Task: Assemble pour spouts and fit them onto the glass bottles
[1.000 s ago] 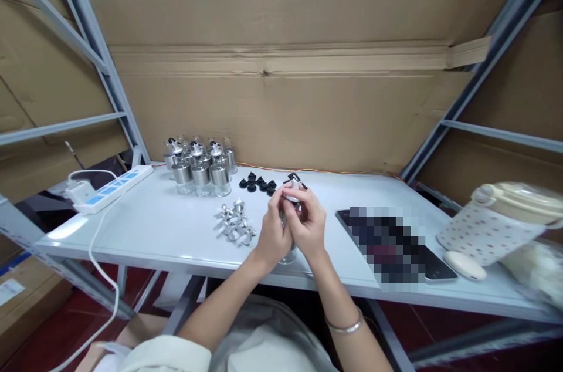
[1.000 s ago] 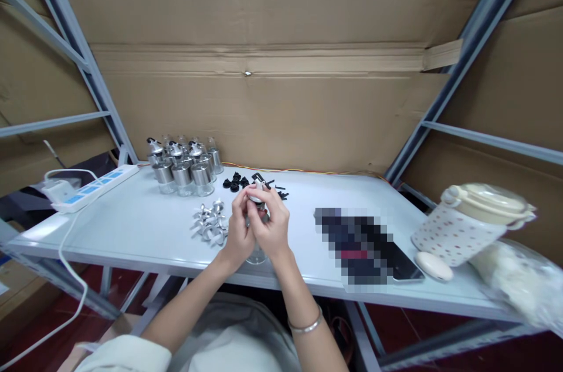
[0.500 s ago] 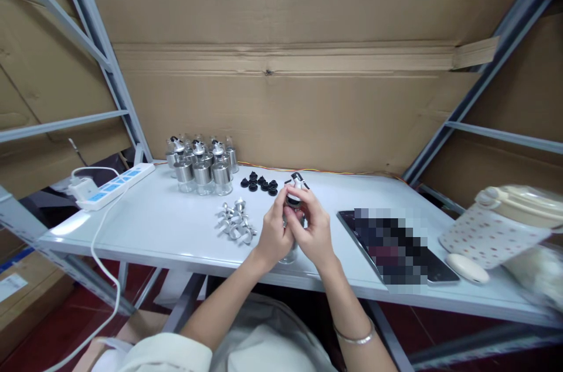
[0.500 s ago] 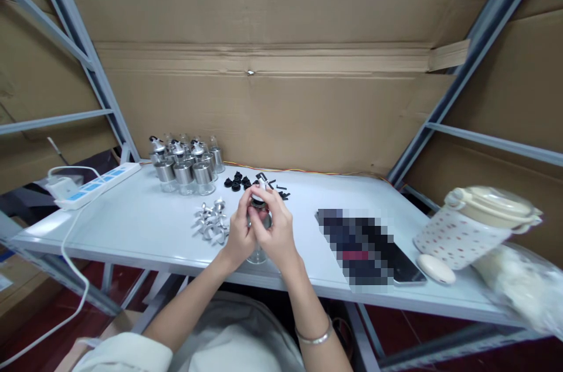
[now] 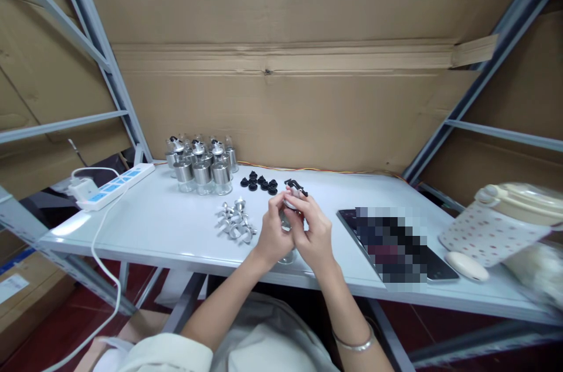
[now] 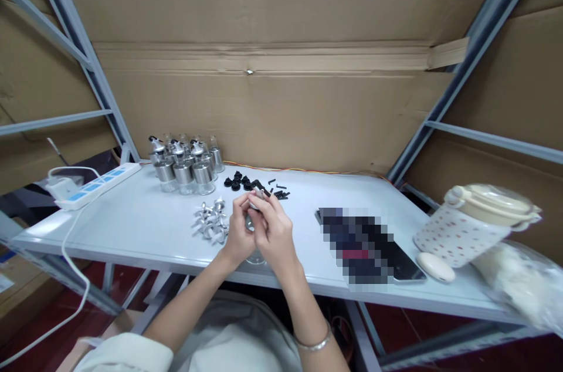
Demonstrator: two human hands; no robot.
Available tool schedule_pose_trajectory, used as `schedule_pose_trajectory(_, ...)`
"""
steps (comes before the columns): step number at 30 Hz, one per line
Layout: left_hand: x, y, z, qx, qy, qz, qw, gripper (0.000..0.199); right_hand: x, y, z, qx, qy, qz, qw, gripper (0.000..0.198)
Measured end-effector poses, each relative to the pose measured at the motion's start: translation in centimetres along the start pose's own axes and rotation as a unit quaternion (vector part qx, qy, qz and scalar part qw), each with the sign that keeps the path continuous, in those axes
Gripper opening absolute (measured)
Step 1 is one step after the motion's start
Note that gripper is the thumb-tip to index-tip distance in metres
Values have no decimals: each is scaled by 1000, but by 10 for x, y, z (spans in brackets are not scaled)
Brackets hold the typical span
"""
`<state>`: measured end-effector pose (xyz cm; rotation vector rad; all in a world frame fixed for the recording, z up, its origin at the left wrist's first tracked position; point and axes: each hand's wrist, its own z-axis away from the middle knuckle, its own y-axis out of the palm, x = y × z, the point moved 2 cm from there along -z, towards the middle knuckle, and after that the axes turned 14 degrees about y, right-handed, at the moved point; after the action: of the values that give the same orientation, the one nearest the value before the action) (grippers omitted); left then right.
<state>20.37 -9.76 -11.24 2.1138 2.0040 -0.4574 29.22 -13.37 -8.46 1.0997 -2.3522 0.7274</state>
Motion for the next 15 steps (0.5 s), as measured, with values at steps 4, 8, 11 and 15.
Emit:
schedule_pose_trajectory(4,0,-1,0,14,-4,12,1000,48,4,-1,1,17,8,15,1000,30)
schedule_pose_trajectory(8,-1,-2,-1,13,-25,24,999,47,8,0,0,5,19,8,1000,27)
schedule_pose_trajectory(11,-1,-2,0,11,-37,21,999,42,7,0,1,-11,13,5,1000,24)
schedule_pose_trajectory(15,-1,-3,1,10,-35,17,999,39,6,0,3,-31,-6,11,999,20)
